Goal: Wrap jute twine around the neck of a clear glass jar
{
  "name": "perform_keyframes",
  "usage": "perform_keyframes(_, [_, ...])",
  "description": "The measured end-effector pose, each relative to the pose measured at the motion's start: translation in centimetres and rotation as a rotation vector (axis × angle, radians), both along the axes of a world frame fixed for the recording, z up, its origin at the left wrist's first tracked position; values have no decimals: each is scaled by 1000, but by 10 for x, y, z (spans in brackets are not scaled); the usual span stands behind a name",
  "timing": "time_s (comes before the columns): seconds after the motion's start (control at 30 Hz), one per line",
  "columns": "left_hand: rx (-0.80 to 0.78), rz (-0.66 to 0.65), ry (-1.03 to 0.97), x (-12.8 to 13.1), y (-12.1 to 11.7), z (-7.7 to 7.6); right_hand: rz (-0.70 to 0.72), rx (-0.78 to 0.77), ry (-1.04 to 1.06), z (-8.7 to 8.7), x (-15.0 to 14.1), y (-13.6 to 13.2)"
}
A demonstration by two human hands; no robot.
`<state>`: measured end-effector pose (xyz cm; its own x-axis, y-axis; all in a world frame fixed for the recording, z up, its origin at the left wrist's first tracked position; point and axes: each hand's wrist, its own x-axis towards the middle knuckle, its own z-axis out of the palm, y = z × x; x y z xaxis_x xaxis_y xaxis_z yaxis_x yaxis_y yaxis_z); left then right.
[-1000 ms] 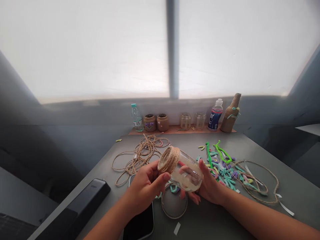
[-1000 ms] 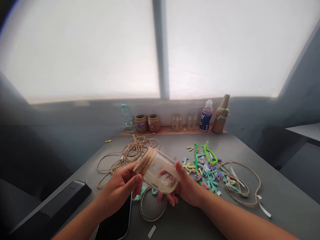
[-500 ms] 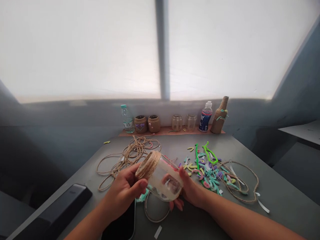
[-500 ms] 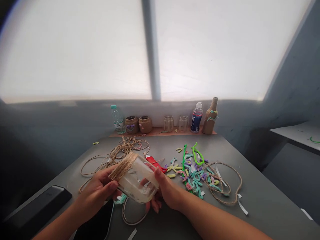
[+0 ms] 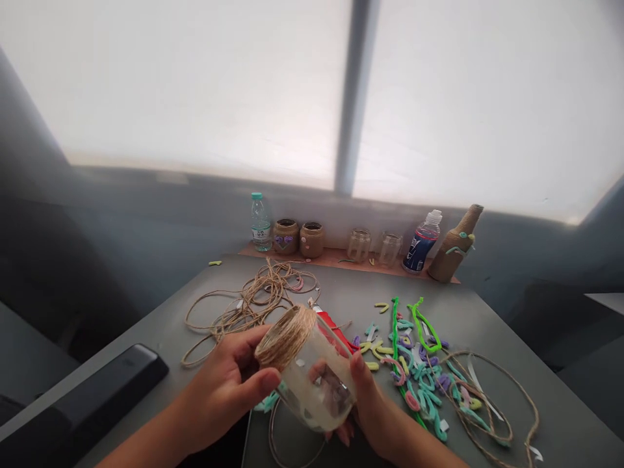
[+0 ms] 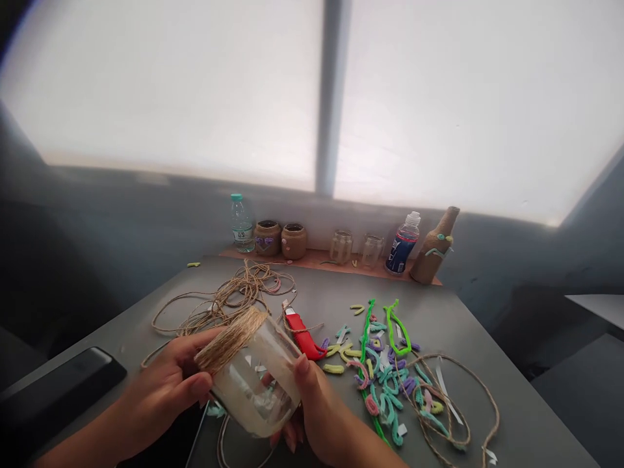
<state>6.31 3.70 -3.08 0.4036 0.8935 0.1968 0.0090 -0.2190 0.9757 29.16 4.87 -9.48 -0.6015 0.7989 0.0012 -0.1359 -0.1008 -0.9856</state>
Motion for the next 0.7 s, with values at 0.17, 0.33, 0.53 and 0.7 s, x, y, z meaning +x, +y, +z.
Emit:
perform_keyframes(0.17, [9, 45, 62, -1, -2, 1, -5, -29, 7, -3, 4, -1])
perform_keyframes(0.33, [23, 48, 71, 0, -3, 3, -29, -72, 32, -4, 5, -2])
perform_keyframes(0.53, [-29, 42, 45, 2, -5, 3, 1, -71, 58, -10, 5, 1])
perform_keyframes(0.7, [-45, 19, 62, 3, -5, 6, -15, -103, 34, -10, 11, 0])
